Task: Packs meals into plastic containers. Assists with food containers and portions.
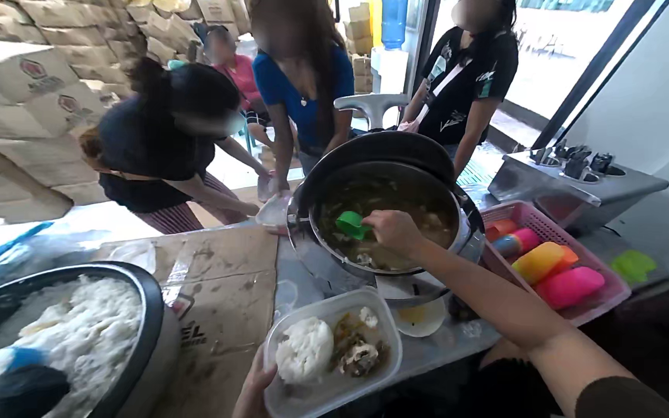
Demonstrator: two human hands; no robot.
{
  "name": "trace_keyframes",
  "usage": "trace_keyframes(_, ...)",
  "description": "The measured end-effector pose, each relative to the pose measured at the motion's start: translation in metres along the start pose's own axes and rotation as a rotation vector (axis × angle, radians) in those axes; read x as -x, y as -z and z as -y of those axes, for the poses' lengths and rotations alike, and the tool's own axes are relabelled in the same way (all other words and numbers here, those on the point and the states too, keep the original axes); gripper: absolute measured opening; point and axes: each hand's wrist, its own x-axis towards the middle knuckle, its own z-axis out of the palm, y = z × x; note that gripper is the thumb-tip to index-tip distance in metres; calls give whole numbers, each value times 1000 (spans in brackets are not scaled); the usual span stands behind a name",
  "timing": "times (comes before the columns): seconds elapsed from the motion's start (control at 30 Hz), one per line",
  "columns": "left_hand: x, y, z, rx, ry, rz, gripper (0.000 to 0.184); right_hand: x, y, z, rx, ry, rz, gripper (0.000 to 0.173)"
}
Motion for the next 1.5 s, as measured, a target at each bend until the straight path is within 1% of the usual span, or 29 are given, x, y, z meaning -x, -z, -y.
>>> trace_keyframes(0.1, 3, 17, 4, 10, -14, -26, 46, -19, -12, 6, -56, -14, 45, 30)
trace_keyframes(0.23, 5, 28, 7, 41, -20, -66, 40, -15, -10, -9, -105, 24, 107, 28)
trace_keyframes(0.33, 5, 31, 8, 58, -9, -78, 40, 0, 5, -39, -134, 80, 117, 26)
trace_keyframes(0.4, 3, 33, 9, 58, -18, -75, 40, 12, 24, -53, -147, 94, 137, 24)
trace_keyframes(0.43, 3, 34, 10, 55, -20, -77, 41, 19, 36, -56, -142, 80, 157, 23)
trace_keyframes(0.5, 2, 34, 11, 30, -25, -84, 42, 27, 50, -62, -114, 60, 141, 23)
trace_keyframes(0.57, 1, 33, 13, 26, -17, -92, 42, 29, 57, -63, -16, 31, 87, 24)
trace_keyframes(0.6, 1, 33, 13, 30, -15, -92, 41, 27, 62, -58, 35, -8, 95, 24)
trace_keyframes(0.67, 0, 34, 15, 45, -25, -75, 42, 22, 69, -45, 130, -78, 164, 26)
trace_keyframes(0.77, 3, 35, 14, 69, -29, -67, 40, 13, 75, -27, 236, -206, 400, 28)
trace_keyframes(0.83, 6, 36, 13, 81, -24, -81, 37, 13, 66, -22, 246, -225, 431, 26)
trace_keyframes(0.9, 6, 37, 12, 82, -27, -85, 36, 13, 50, -27, 179, -244, 406, 27)
trace_keyframes(0.97, 5, 38, 13, 75, -35, -81, 36, 12, 32, -39, 27, -302, 340, 26)
trace_keyframes(1.1, 2, 41, 13, 79, -40, -60, 33, 10, 12, -78, -420, -512, 274, 22)
trace_keyframes(1.17, 2, 40, 11, 87, -45, -48, 32, 14, 10, -92, -572, -598, 252, 21)
trace_keyframes(1.2, 2, 38, 11, 98, -43, -51, 32, 17, 13, -92, -608, -645, 241, 19)
trace_keyframes(1.3, 4, 35, 10, 116, -31, -55, 33, 21, 35, -82, -699, -761, 256, 20)
trace_keyframes(1.37, 4, 35, 13, 122, -30, -42, 33, 27, 37, -86, -700, -772, 223, 19)
trace_keyframes(1.43, 5, 35, 14, 117, -34, -38, 33, 31, 45, -80, -611, -708, 216, 21)
trace_keyframes(1.5, 7, 33, 14, 109, -30, -54, 32, 36, 54, -74, -431, -548, 214, 23)
